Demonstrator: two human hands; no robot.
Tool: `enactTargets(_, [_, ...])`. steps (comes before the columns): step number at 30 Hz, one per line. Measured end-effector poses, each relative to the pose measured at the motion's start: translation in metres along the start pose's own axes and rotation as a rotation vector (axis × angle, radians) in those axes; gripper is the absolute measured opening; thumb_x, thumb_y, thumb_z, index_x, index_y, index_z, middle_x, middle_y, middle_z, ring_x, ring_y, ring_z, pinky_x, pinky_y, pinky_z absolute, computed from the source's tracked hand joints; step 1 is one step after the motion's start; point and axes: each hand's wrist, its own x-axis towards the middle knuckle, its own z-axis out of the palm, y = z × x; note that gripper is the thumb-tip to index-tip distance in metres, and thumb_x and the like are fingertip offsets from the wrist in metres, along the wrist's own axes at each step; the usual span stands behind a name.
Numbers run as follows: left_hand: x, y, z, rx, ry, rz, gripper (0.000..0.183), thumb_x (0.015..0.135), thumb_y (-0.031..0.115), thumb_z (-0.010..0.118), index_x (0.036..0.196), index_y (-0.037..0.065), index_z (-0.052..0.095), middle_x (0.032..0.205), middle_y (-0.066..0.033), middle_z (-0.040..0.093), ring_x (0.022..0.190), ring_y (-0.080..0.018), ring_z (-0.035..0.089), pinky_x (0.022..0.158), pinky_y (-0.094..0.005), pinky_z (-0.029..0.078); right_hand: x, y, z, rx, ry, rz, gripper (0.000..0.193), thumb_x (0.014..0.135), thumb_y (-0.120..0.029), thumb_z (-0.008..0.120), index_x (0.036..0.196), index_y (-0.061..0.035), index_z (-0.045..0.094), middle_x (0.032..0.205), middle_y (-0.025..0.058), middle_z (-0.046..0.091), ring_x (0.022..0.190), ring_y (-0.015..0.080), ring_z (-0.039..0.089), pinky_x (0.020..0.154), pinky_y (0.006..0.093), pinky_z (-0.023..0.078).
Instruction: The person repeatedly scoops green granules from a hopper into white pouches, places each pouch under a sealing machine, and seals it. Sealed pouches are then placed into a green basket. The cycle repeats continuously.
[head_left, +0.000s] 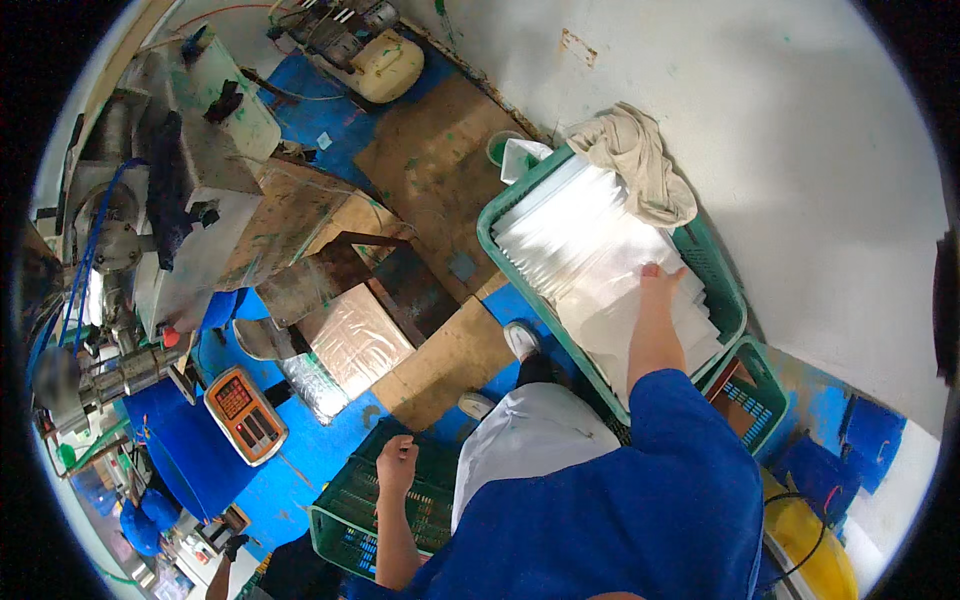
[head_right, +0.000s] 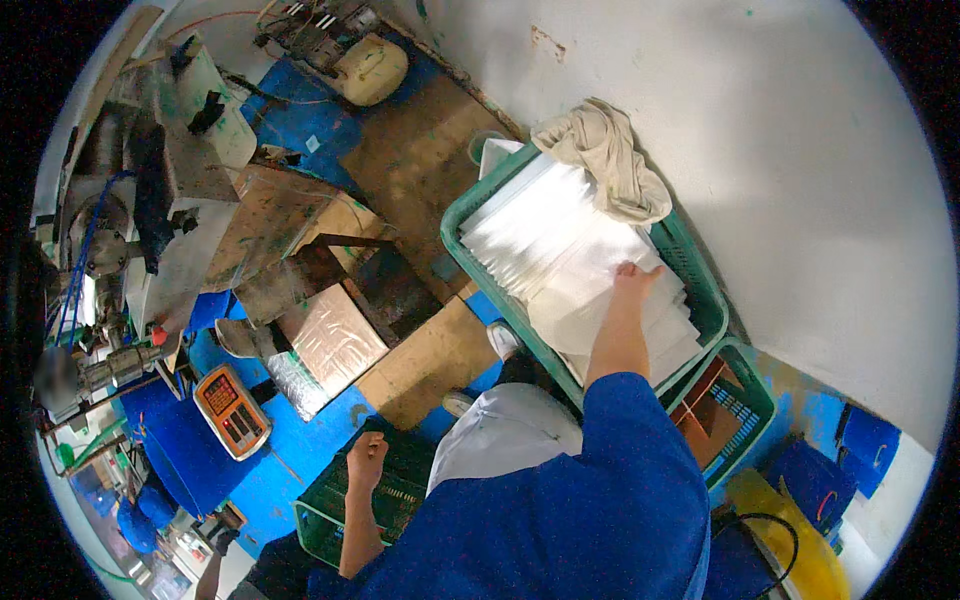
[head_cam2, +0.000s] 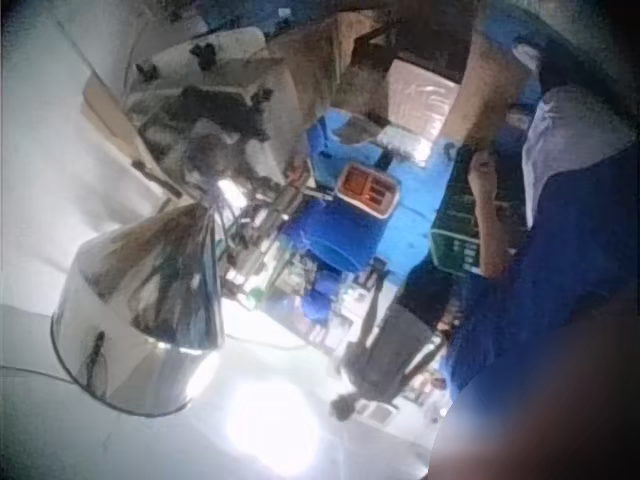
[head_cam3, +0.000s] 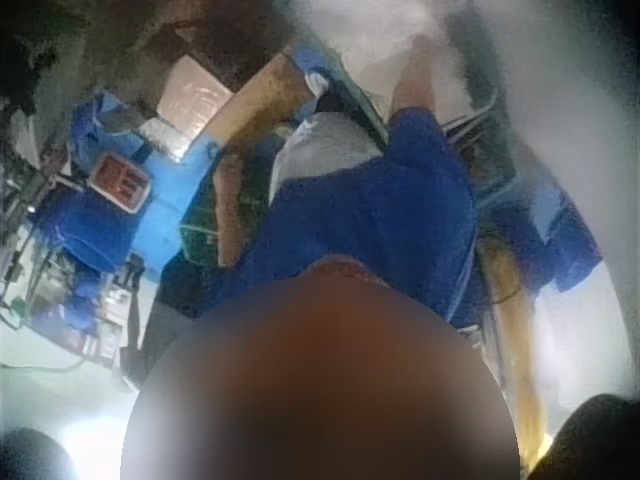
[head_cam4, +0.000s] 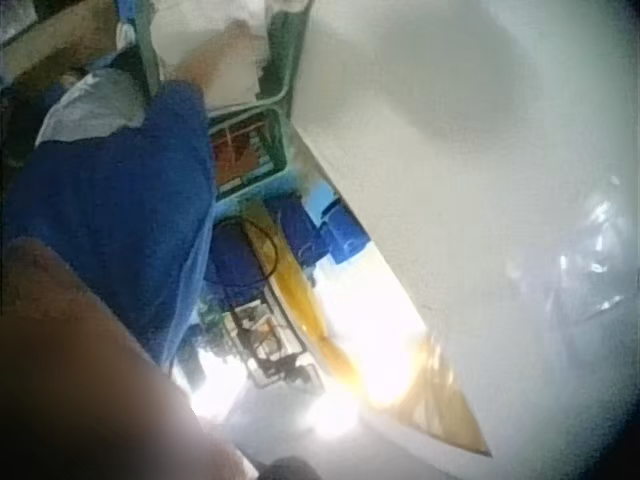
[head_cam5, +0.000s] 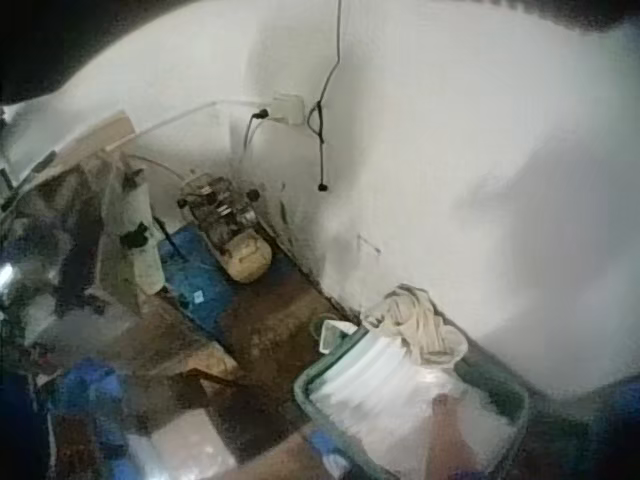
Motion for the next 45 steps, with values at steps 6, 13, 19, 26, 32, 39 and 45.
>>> enactTargets(6, [0.016,0.041,-0.016,0.17,-0.028,0.068,0.017,0.079,0.017,0.058,0.091,0.006,0.061,0.091,-0.0149,0.062,0.08,-0.0293,0.061,0.07,-0.0357,0.049,-0.077,0.005,0.099,-0.143,0.302,-0.678,0.028,0.087,-0.024,0.05,0.101,0.0002,0.051,0.098,0.0125,0.057,0.092,0.0248,0.056,0.085,0.0361,0.047])
enactTargets(13, [0.045,0.148,-0.028,-0.356,0.063,0.35,0.027,0.084,0.022,0.059,0.103,0.002,0.059,0.096,-0.0116,0.063,0.086,-0.0216,0.061,0.077,-0.0311,0.048,-0.246,0.08,0.288,-0.757,-0.31,-0.156,0.03,0.082,-0.012,0.051,0.11,0.0,0.049,0.103,0.0108,0.055,0.095,0.0228,0.056,0.082,0.0326,0.046])
enactTargets(19, [0.048,0.158,-0.047,-1.881,-0.24,-0.153,0.048,0.094,0.043,0.031,0.123,0.008,0.045,0.12,-0.0111,0.051,0.11,-0.0227,0.047,0.095,-0.0413,0.038,-0.343,0.329,0.279,-1.07,-0.581,0.639,0.029,0.086,-0.028,0.056,0.1,-0.0024,0.057,0.089,0.0046,0.058,0.082,0.0153,0.052,0.076,0.0317,0.042])
enactTargets(26, [0.044,0.054,-0.119,-1.72,0.224,-0.484,0.039,0.091,0.039,0.042,0.107,0.005,0.054,0.097,-0.0099,0.059,0.086,-0.0277,0.057,0.076,-0.0404,0.047,-0.41,0.481,0.277,-1.744,-0.816,0.415,0.038,0.092,-0.032,0.045,0.093,0.0036,0.059,0.082,0.0107,0.06,0.073,0.0188,0.054,0.071,0.0334,0.044])
enactTargets(32, [0.186,0.005,-0.205,-0.593,1.032,-0.172,0.042,0.084,0.037,0.054,0.079,-0.004,0.058,0.064,-0.019,0.056,0.061,-0.0282,0.056,0.062,-0.0404,0.042,-0.33,0.575,0.38,-1.889,-0.913,-0.517,0.051,0.086,-0.042,0.051,0.067,0.0049,0.058,0.066,0.0237,0.056,0.065,0.0393,0.056,0.06,0.0448,0.042])
enactTargets(39, [0.255,-0.053,-0.2,-0.78,0.746,-0.301,0.04,0.082,0.04,0.056,0.085,0.0,0.061,0.072,-0.0194,0.061,0.07,-0.035,0.06,0.066,-0.0427,0.045,-0.245,0.609,0.362,-2.257,-0.552,-0.48,0.049,0.083,-0.046,0.052,0.074,0.001,0.062,0.081,0.0235,0.06,0.079,0.041,0.057,0.068,0.0467,0.044])
enactTargets(45, [0.238,-0.005,-0.228,-0.134,0.984,0.022,0.034,0.078,0.019,0.054,0.109,0.005,0.052,0.107,-0.0194,0.058,0.101,-0.036,0.054,0.079,-0.0469,0.044,-0.24,0.605,0.354,-2.268,-0.614,-0.537,0.044,0.084,-0.042,0.052,0.075,-0.0008,0.061,0.081,0.0223,0.061,0.081,0.04,0.058,0.068,0.0469,0.045])
